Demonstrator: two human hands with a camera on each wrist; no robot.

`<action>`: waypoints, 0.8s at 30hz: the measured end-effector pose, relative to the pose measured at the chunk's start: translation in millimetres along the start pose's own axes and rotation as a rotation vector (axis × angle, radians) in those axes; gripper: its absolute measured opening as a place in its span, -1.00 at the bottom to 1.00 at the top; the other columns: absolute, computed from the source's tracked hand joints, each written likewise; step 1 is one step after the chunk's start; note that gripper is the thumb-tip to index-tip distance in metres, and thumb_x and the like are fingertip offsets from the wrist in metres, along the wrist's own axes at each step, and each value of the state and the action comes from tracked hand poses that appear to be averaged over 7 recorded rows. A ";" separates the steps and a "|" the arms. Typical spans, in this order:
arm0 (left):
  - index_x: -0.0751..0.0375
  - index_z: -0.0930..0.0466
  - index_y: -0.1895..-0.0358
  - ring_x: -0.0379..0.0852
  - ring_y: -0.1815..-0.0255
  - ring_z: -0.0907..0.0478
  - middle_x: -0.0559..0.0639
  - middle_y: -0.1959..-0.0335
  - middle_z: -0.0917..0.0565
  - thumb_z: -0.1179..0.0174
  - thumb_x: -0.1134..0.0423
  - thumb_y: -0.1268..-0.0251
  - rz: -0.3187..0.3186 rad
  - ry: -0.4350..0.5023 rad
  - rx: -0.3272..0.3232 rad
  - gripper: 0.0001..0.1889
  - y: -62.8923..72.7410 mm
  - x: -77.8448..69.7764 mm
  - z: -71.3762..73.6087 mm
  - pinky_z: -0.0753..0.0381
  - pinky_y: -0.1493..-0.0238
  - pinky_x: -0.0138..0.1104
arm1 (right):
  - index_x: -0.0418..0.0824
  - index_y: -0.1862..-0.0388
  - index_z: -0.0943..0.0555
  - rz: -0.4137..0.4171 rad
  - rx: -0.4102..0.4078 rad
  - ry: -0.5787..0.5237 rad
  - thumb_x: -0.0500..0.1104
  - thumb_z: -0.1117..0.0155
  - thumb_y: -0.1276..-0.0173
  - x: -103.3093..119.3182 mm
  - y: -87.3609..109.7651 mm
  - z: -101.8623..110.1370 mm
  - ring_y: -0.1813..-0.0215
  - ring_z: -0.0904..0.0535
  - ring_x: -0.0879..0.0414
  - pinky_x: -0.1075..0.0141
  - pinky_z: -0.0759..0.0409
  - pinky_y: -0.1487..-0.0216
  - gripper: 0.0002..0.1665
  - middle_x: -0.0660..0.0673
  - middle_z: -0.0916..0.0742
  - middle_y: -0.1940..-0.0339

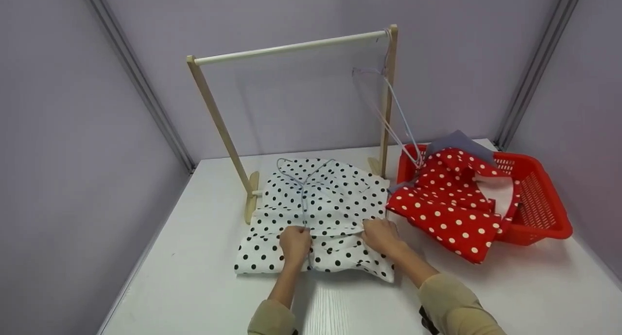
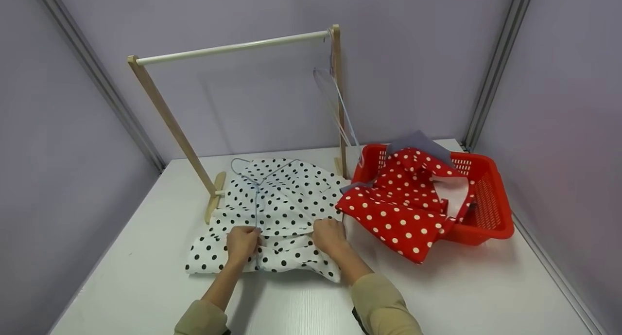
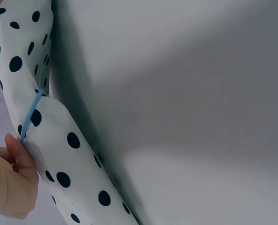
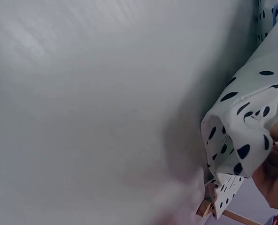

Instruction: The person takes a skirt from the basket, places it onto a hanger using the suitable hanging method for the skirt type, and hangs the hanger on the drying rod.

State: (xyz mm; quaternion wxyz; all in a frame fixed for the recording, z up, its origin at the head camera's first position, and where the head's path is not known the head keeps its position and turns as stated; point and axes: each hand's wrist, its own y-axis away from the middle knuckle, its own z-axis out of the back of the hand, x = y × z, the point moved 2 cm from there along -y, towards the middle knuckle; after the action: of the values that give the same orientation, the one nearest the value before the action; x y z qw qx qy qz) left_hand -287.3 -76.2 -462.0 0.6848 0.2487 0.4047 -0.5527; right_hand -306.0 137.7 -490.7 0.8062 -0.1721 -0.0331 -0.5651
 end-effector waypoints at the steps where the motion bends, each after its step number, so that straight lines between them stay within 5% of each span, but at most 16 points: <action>1: 0.40 -0.64 0.56 -0.22 0.78 -0.32 -0.07 0.80 -0.46 -0.11 0.41 -0.16 -0.022 -0.021 -0.004 -0.80 -0.2 -1.8 0.2 -0.28 0.71 -0.41 | -0.23 0.66 -0.45 -0.002 0.018 0.012 -0.24 -0.16 -0.13 0.5 1.1 -1.0 0.68 -0.34 0.06 0.15 -0.39 0.62 -0.80 -0.06 -0.42 0.77; 4: 0.40 -0.67 0.53 -0.22 0.78 -0.28 -0.04 0.79 -0.48 -0.13 0.41 -0.16 -0.092 -0.088 -0.024 -0.82 -1.3 -8.2 1.8 -0.24 0.68 -0.39 | -0.22 0.63 -0.47 0.001 0.074 0.023 -0.22 -0.16 -0.14 4.2 4.8 -2.1 0.64 -0.38 0.04 0.12 -0.42 0.57 -0.81 -0.06 -0.46 0.73; 7: 0.40 -0.68 0.49 -0.22 0.75 -0.27 -0.04 0.75 -0.50 -0.14 0.41 -0.16 -0.137 -0.123 -0.031 -0.83 -1.8 -14.7 3.2 -0.21 0.66 -0.40 | -0.25 0.39 -0.54 0.043 0.079 -0.031 -0.08 -0.20 -0.19 12.7 10.0 -0.2 0.46 -0.50 -0.02 0.08 -0.47 0.44 -0.78 -0.11 -0.57 0.53; 12: 0.42 -0.68 0.43 -0.22 0.69 -0.33 -0.03 0.68 -0.53 -0.11 0.41 -0.21 -0.153 -0.139 0.013 -0.82 -1.0 -22.1 3.8 -0.28 0.65 -0.42 | -0.15 0.03 -0.55 0.279 0.037 -0.165 0.14 -0.18 -0.23 31.4 20.8 -1.4 0.19 -0.50 0.07 0.19 -0.50 0.29 -0.53 -0.07 -0.57 0.19; 19: 0.36 -0.63 0.56 -0.24 0.70 -0.28 -0.07 0.72 -0.49 -0.12 0.40 -0.21 -0.235 -0.156 0.004 -0.79 -1.2 -28.3 5.2 -0.27 0.64 -0.41 | -0.12 0.46 -0.57 0.628 -0.147 -0.264 -0.09 -0.23 -0.23 45.9 30.1 -7.9 0.50 -0.36 0.29 0.47 -0.33 0.48 -0.86 0.06 -0.53 0.53; 24: 0.30 -0.53 0.69 -0.25 0.73 -0.16 -0.15 0.79 -0.30 -0.13 0.41 -0.20 -0.267 -0.143 0.008 -0.72 -0.2 -36.0 5.2 -0.13 0.65 -0.41 | -0.11 0.59 -0.43 0.662 -0.240 -0.036 -0.12 -0.24 -0.21 52.4 32.1 -18.6 0.62 -0.33 0.26 0.43 -0.30 0.62 -0.76 0.06 -0.48 0.62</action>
State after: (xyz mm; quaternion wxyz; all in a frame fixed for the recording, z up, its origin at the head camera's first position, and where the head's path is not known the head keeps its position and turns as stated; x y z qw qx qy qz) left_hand -288.3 -60.4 -429.2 0.6312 0.1556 0.3822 -0.6568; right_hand -260.2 94.3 -502.9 0.9190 -0.2770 0.0769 -0.2698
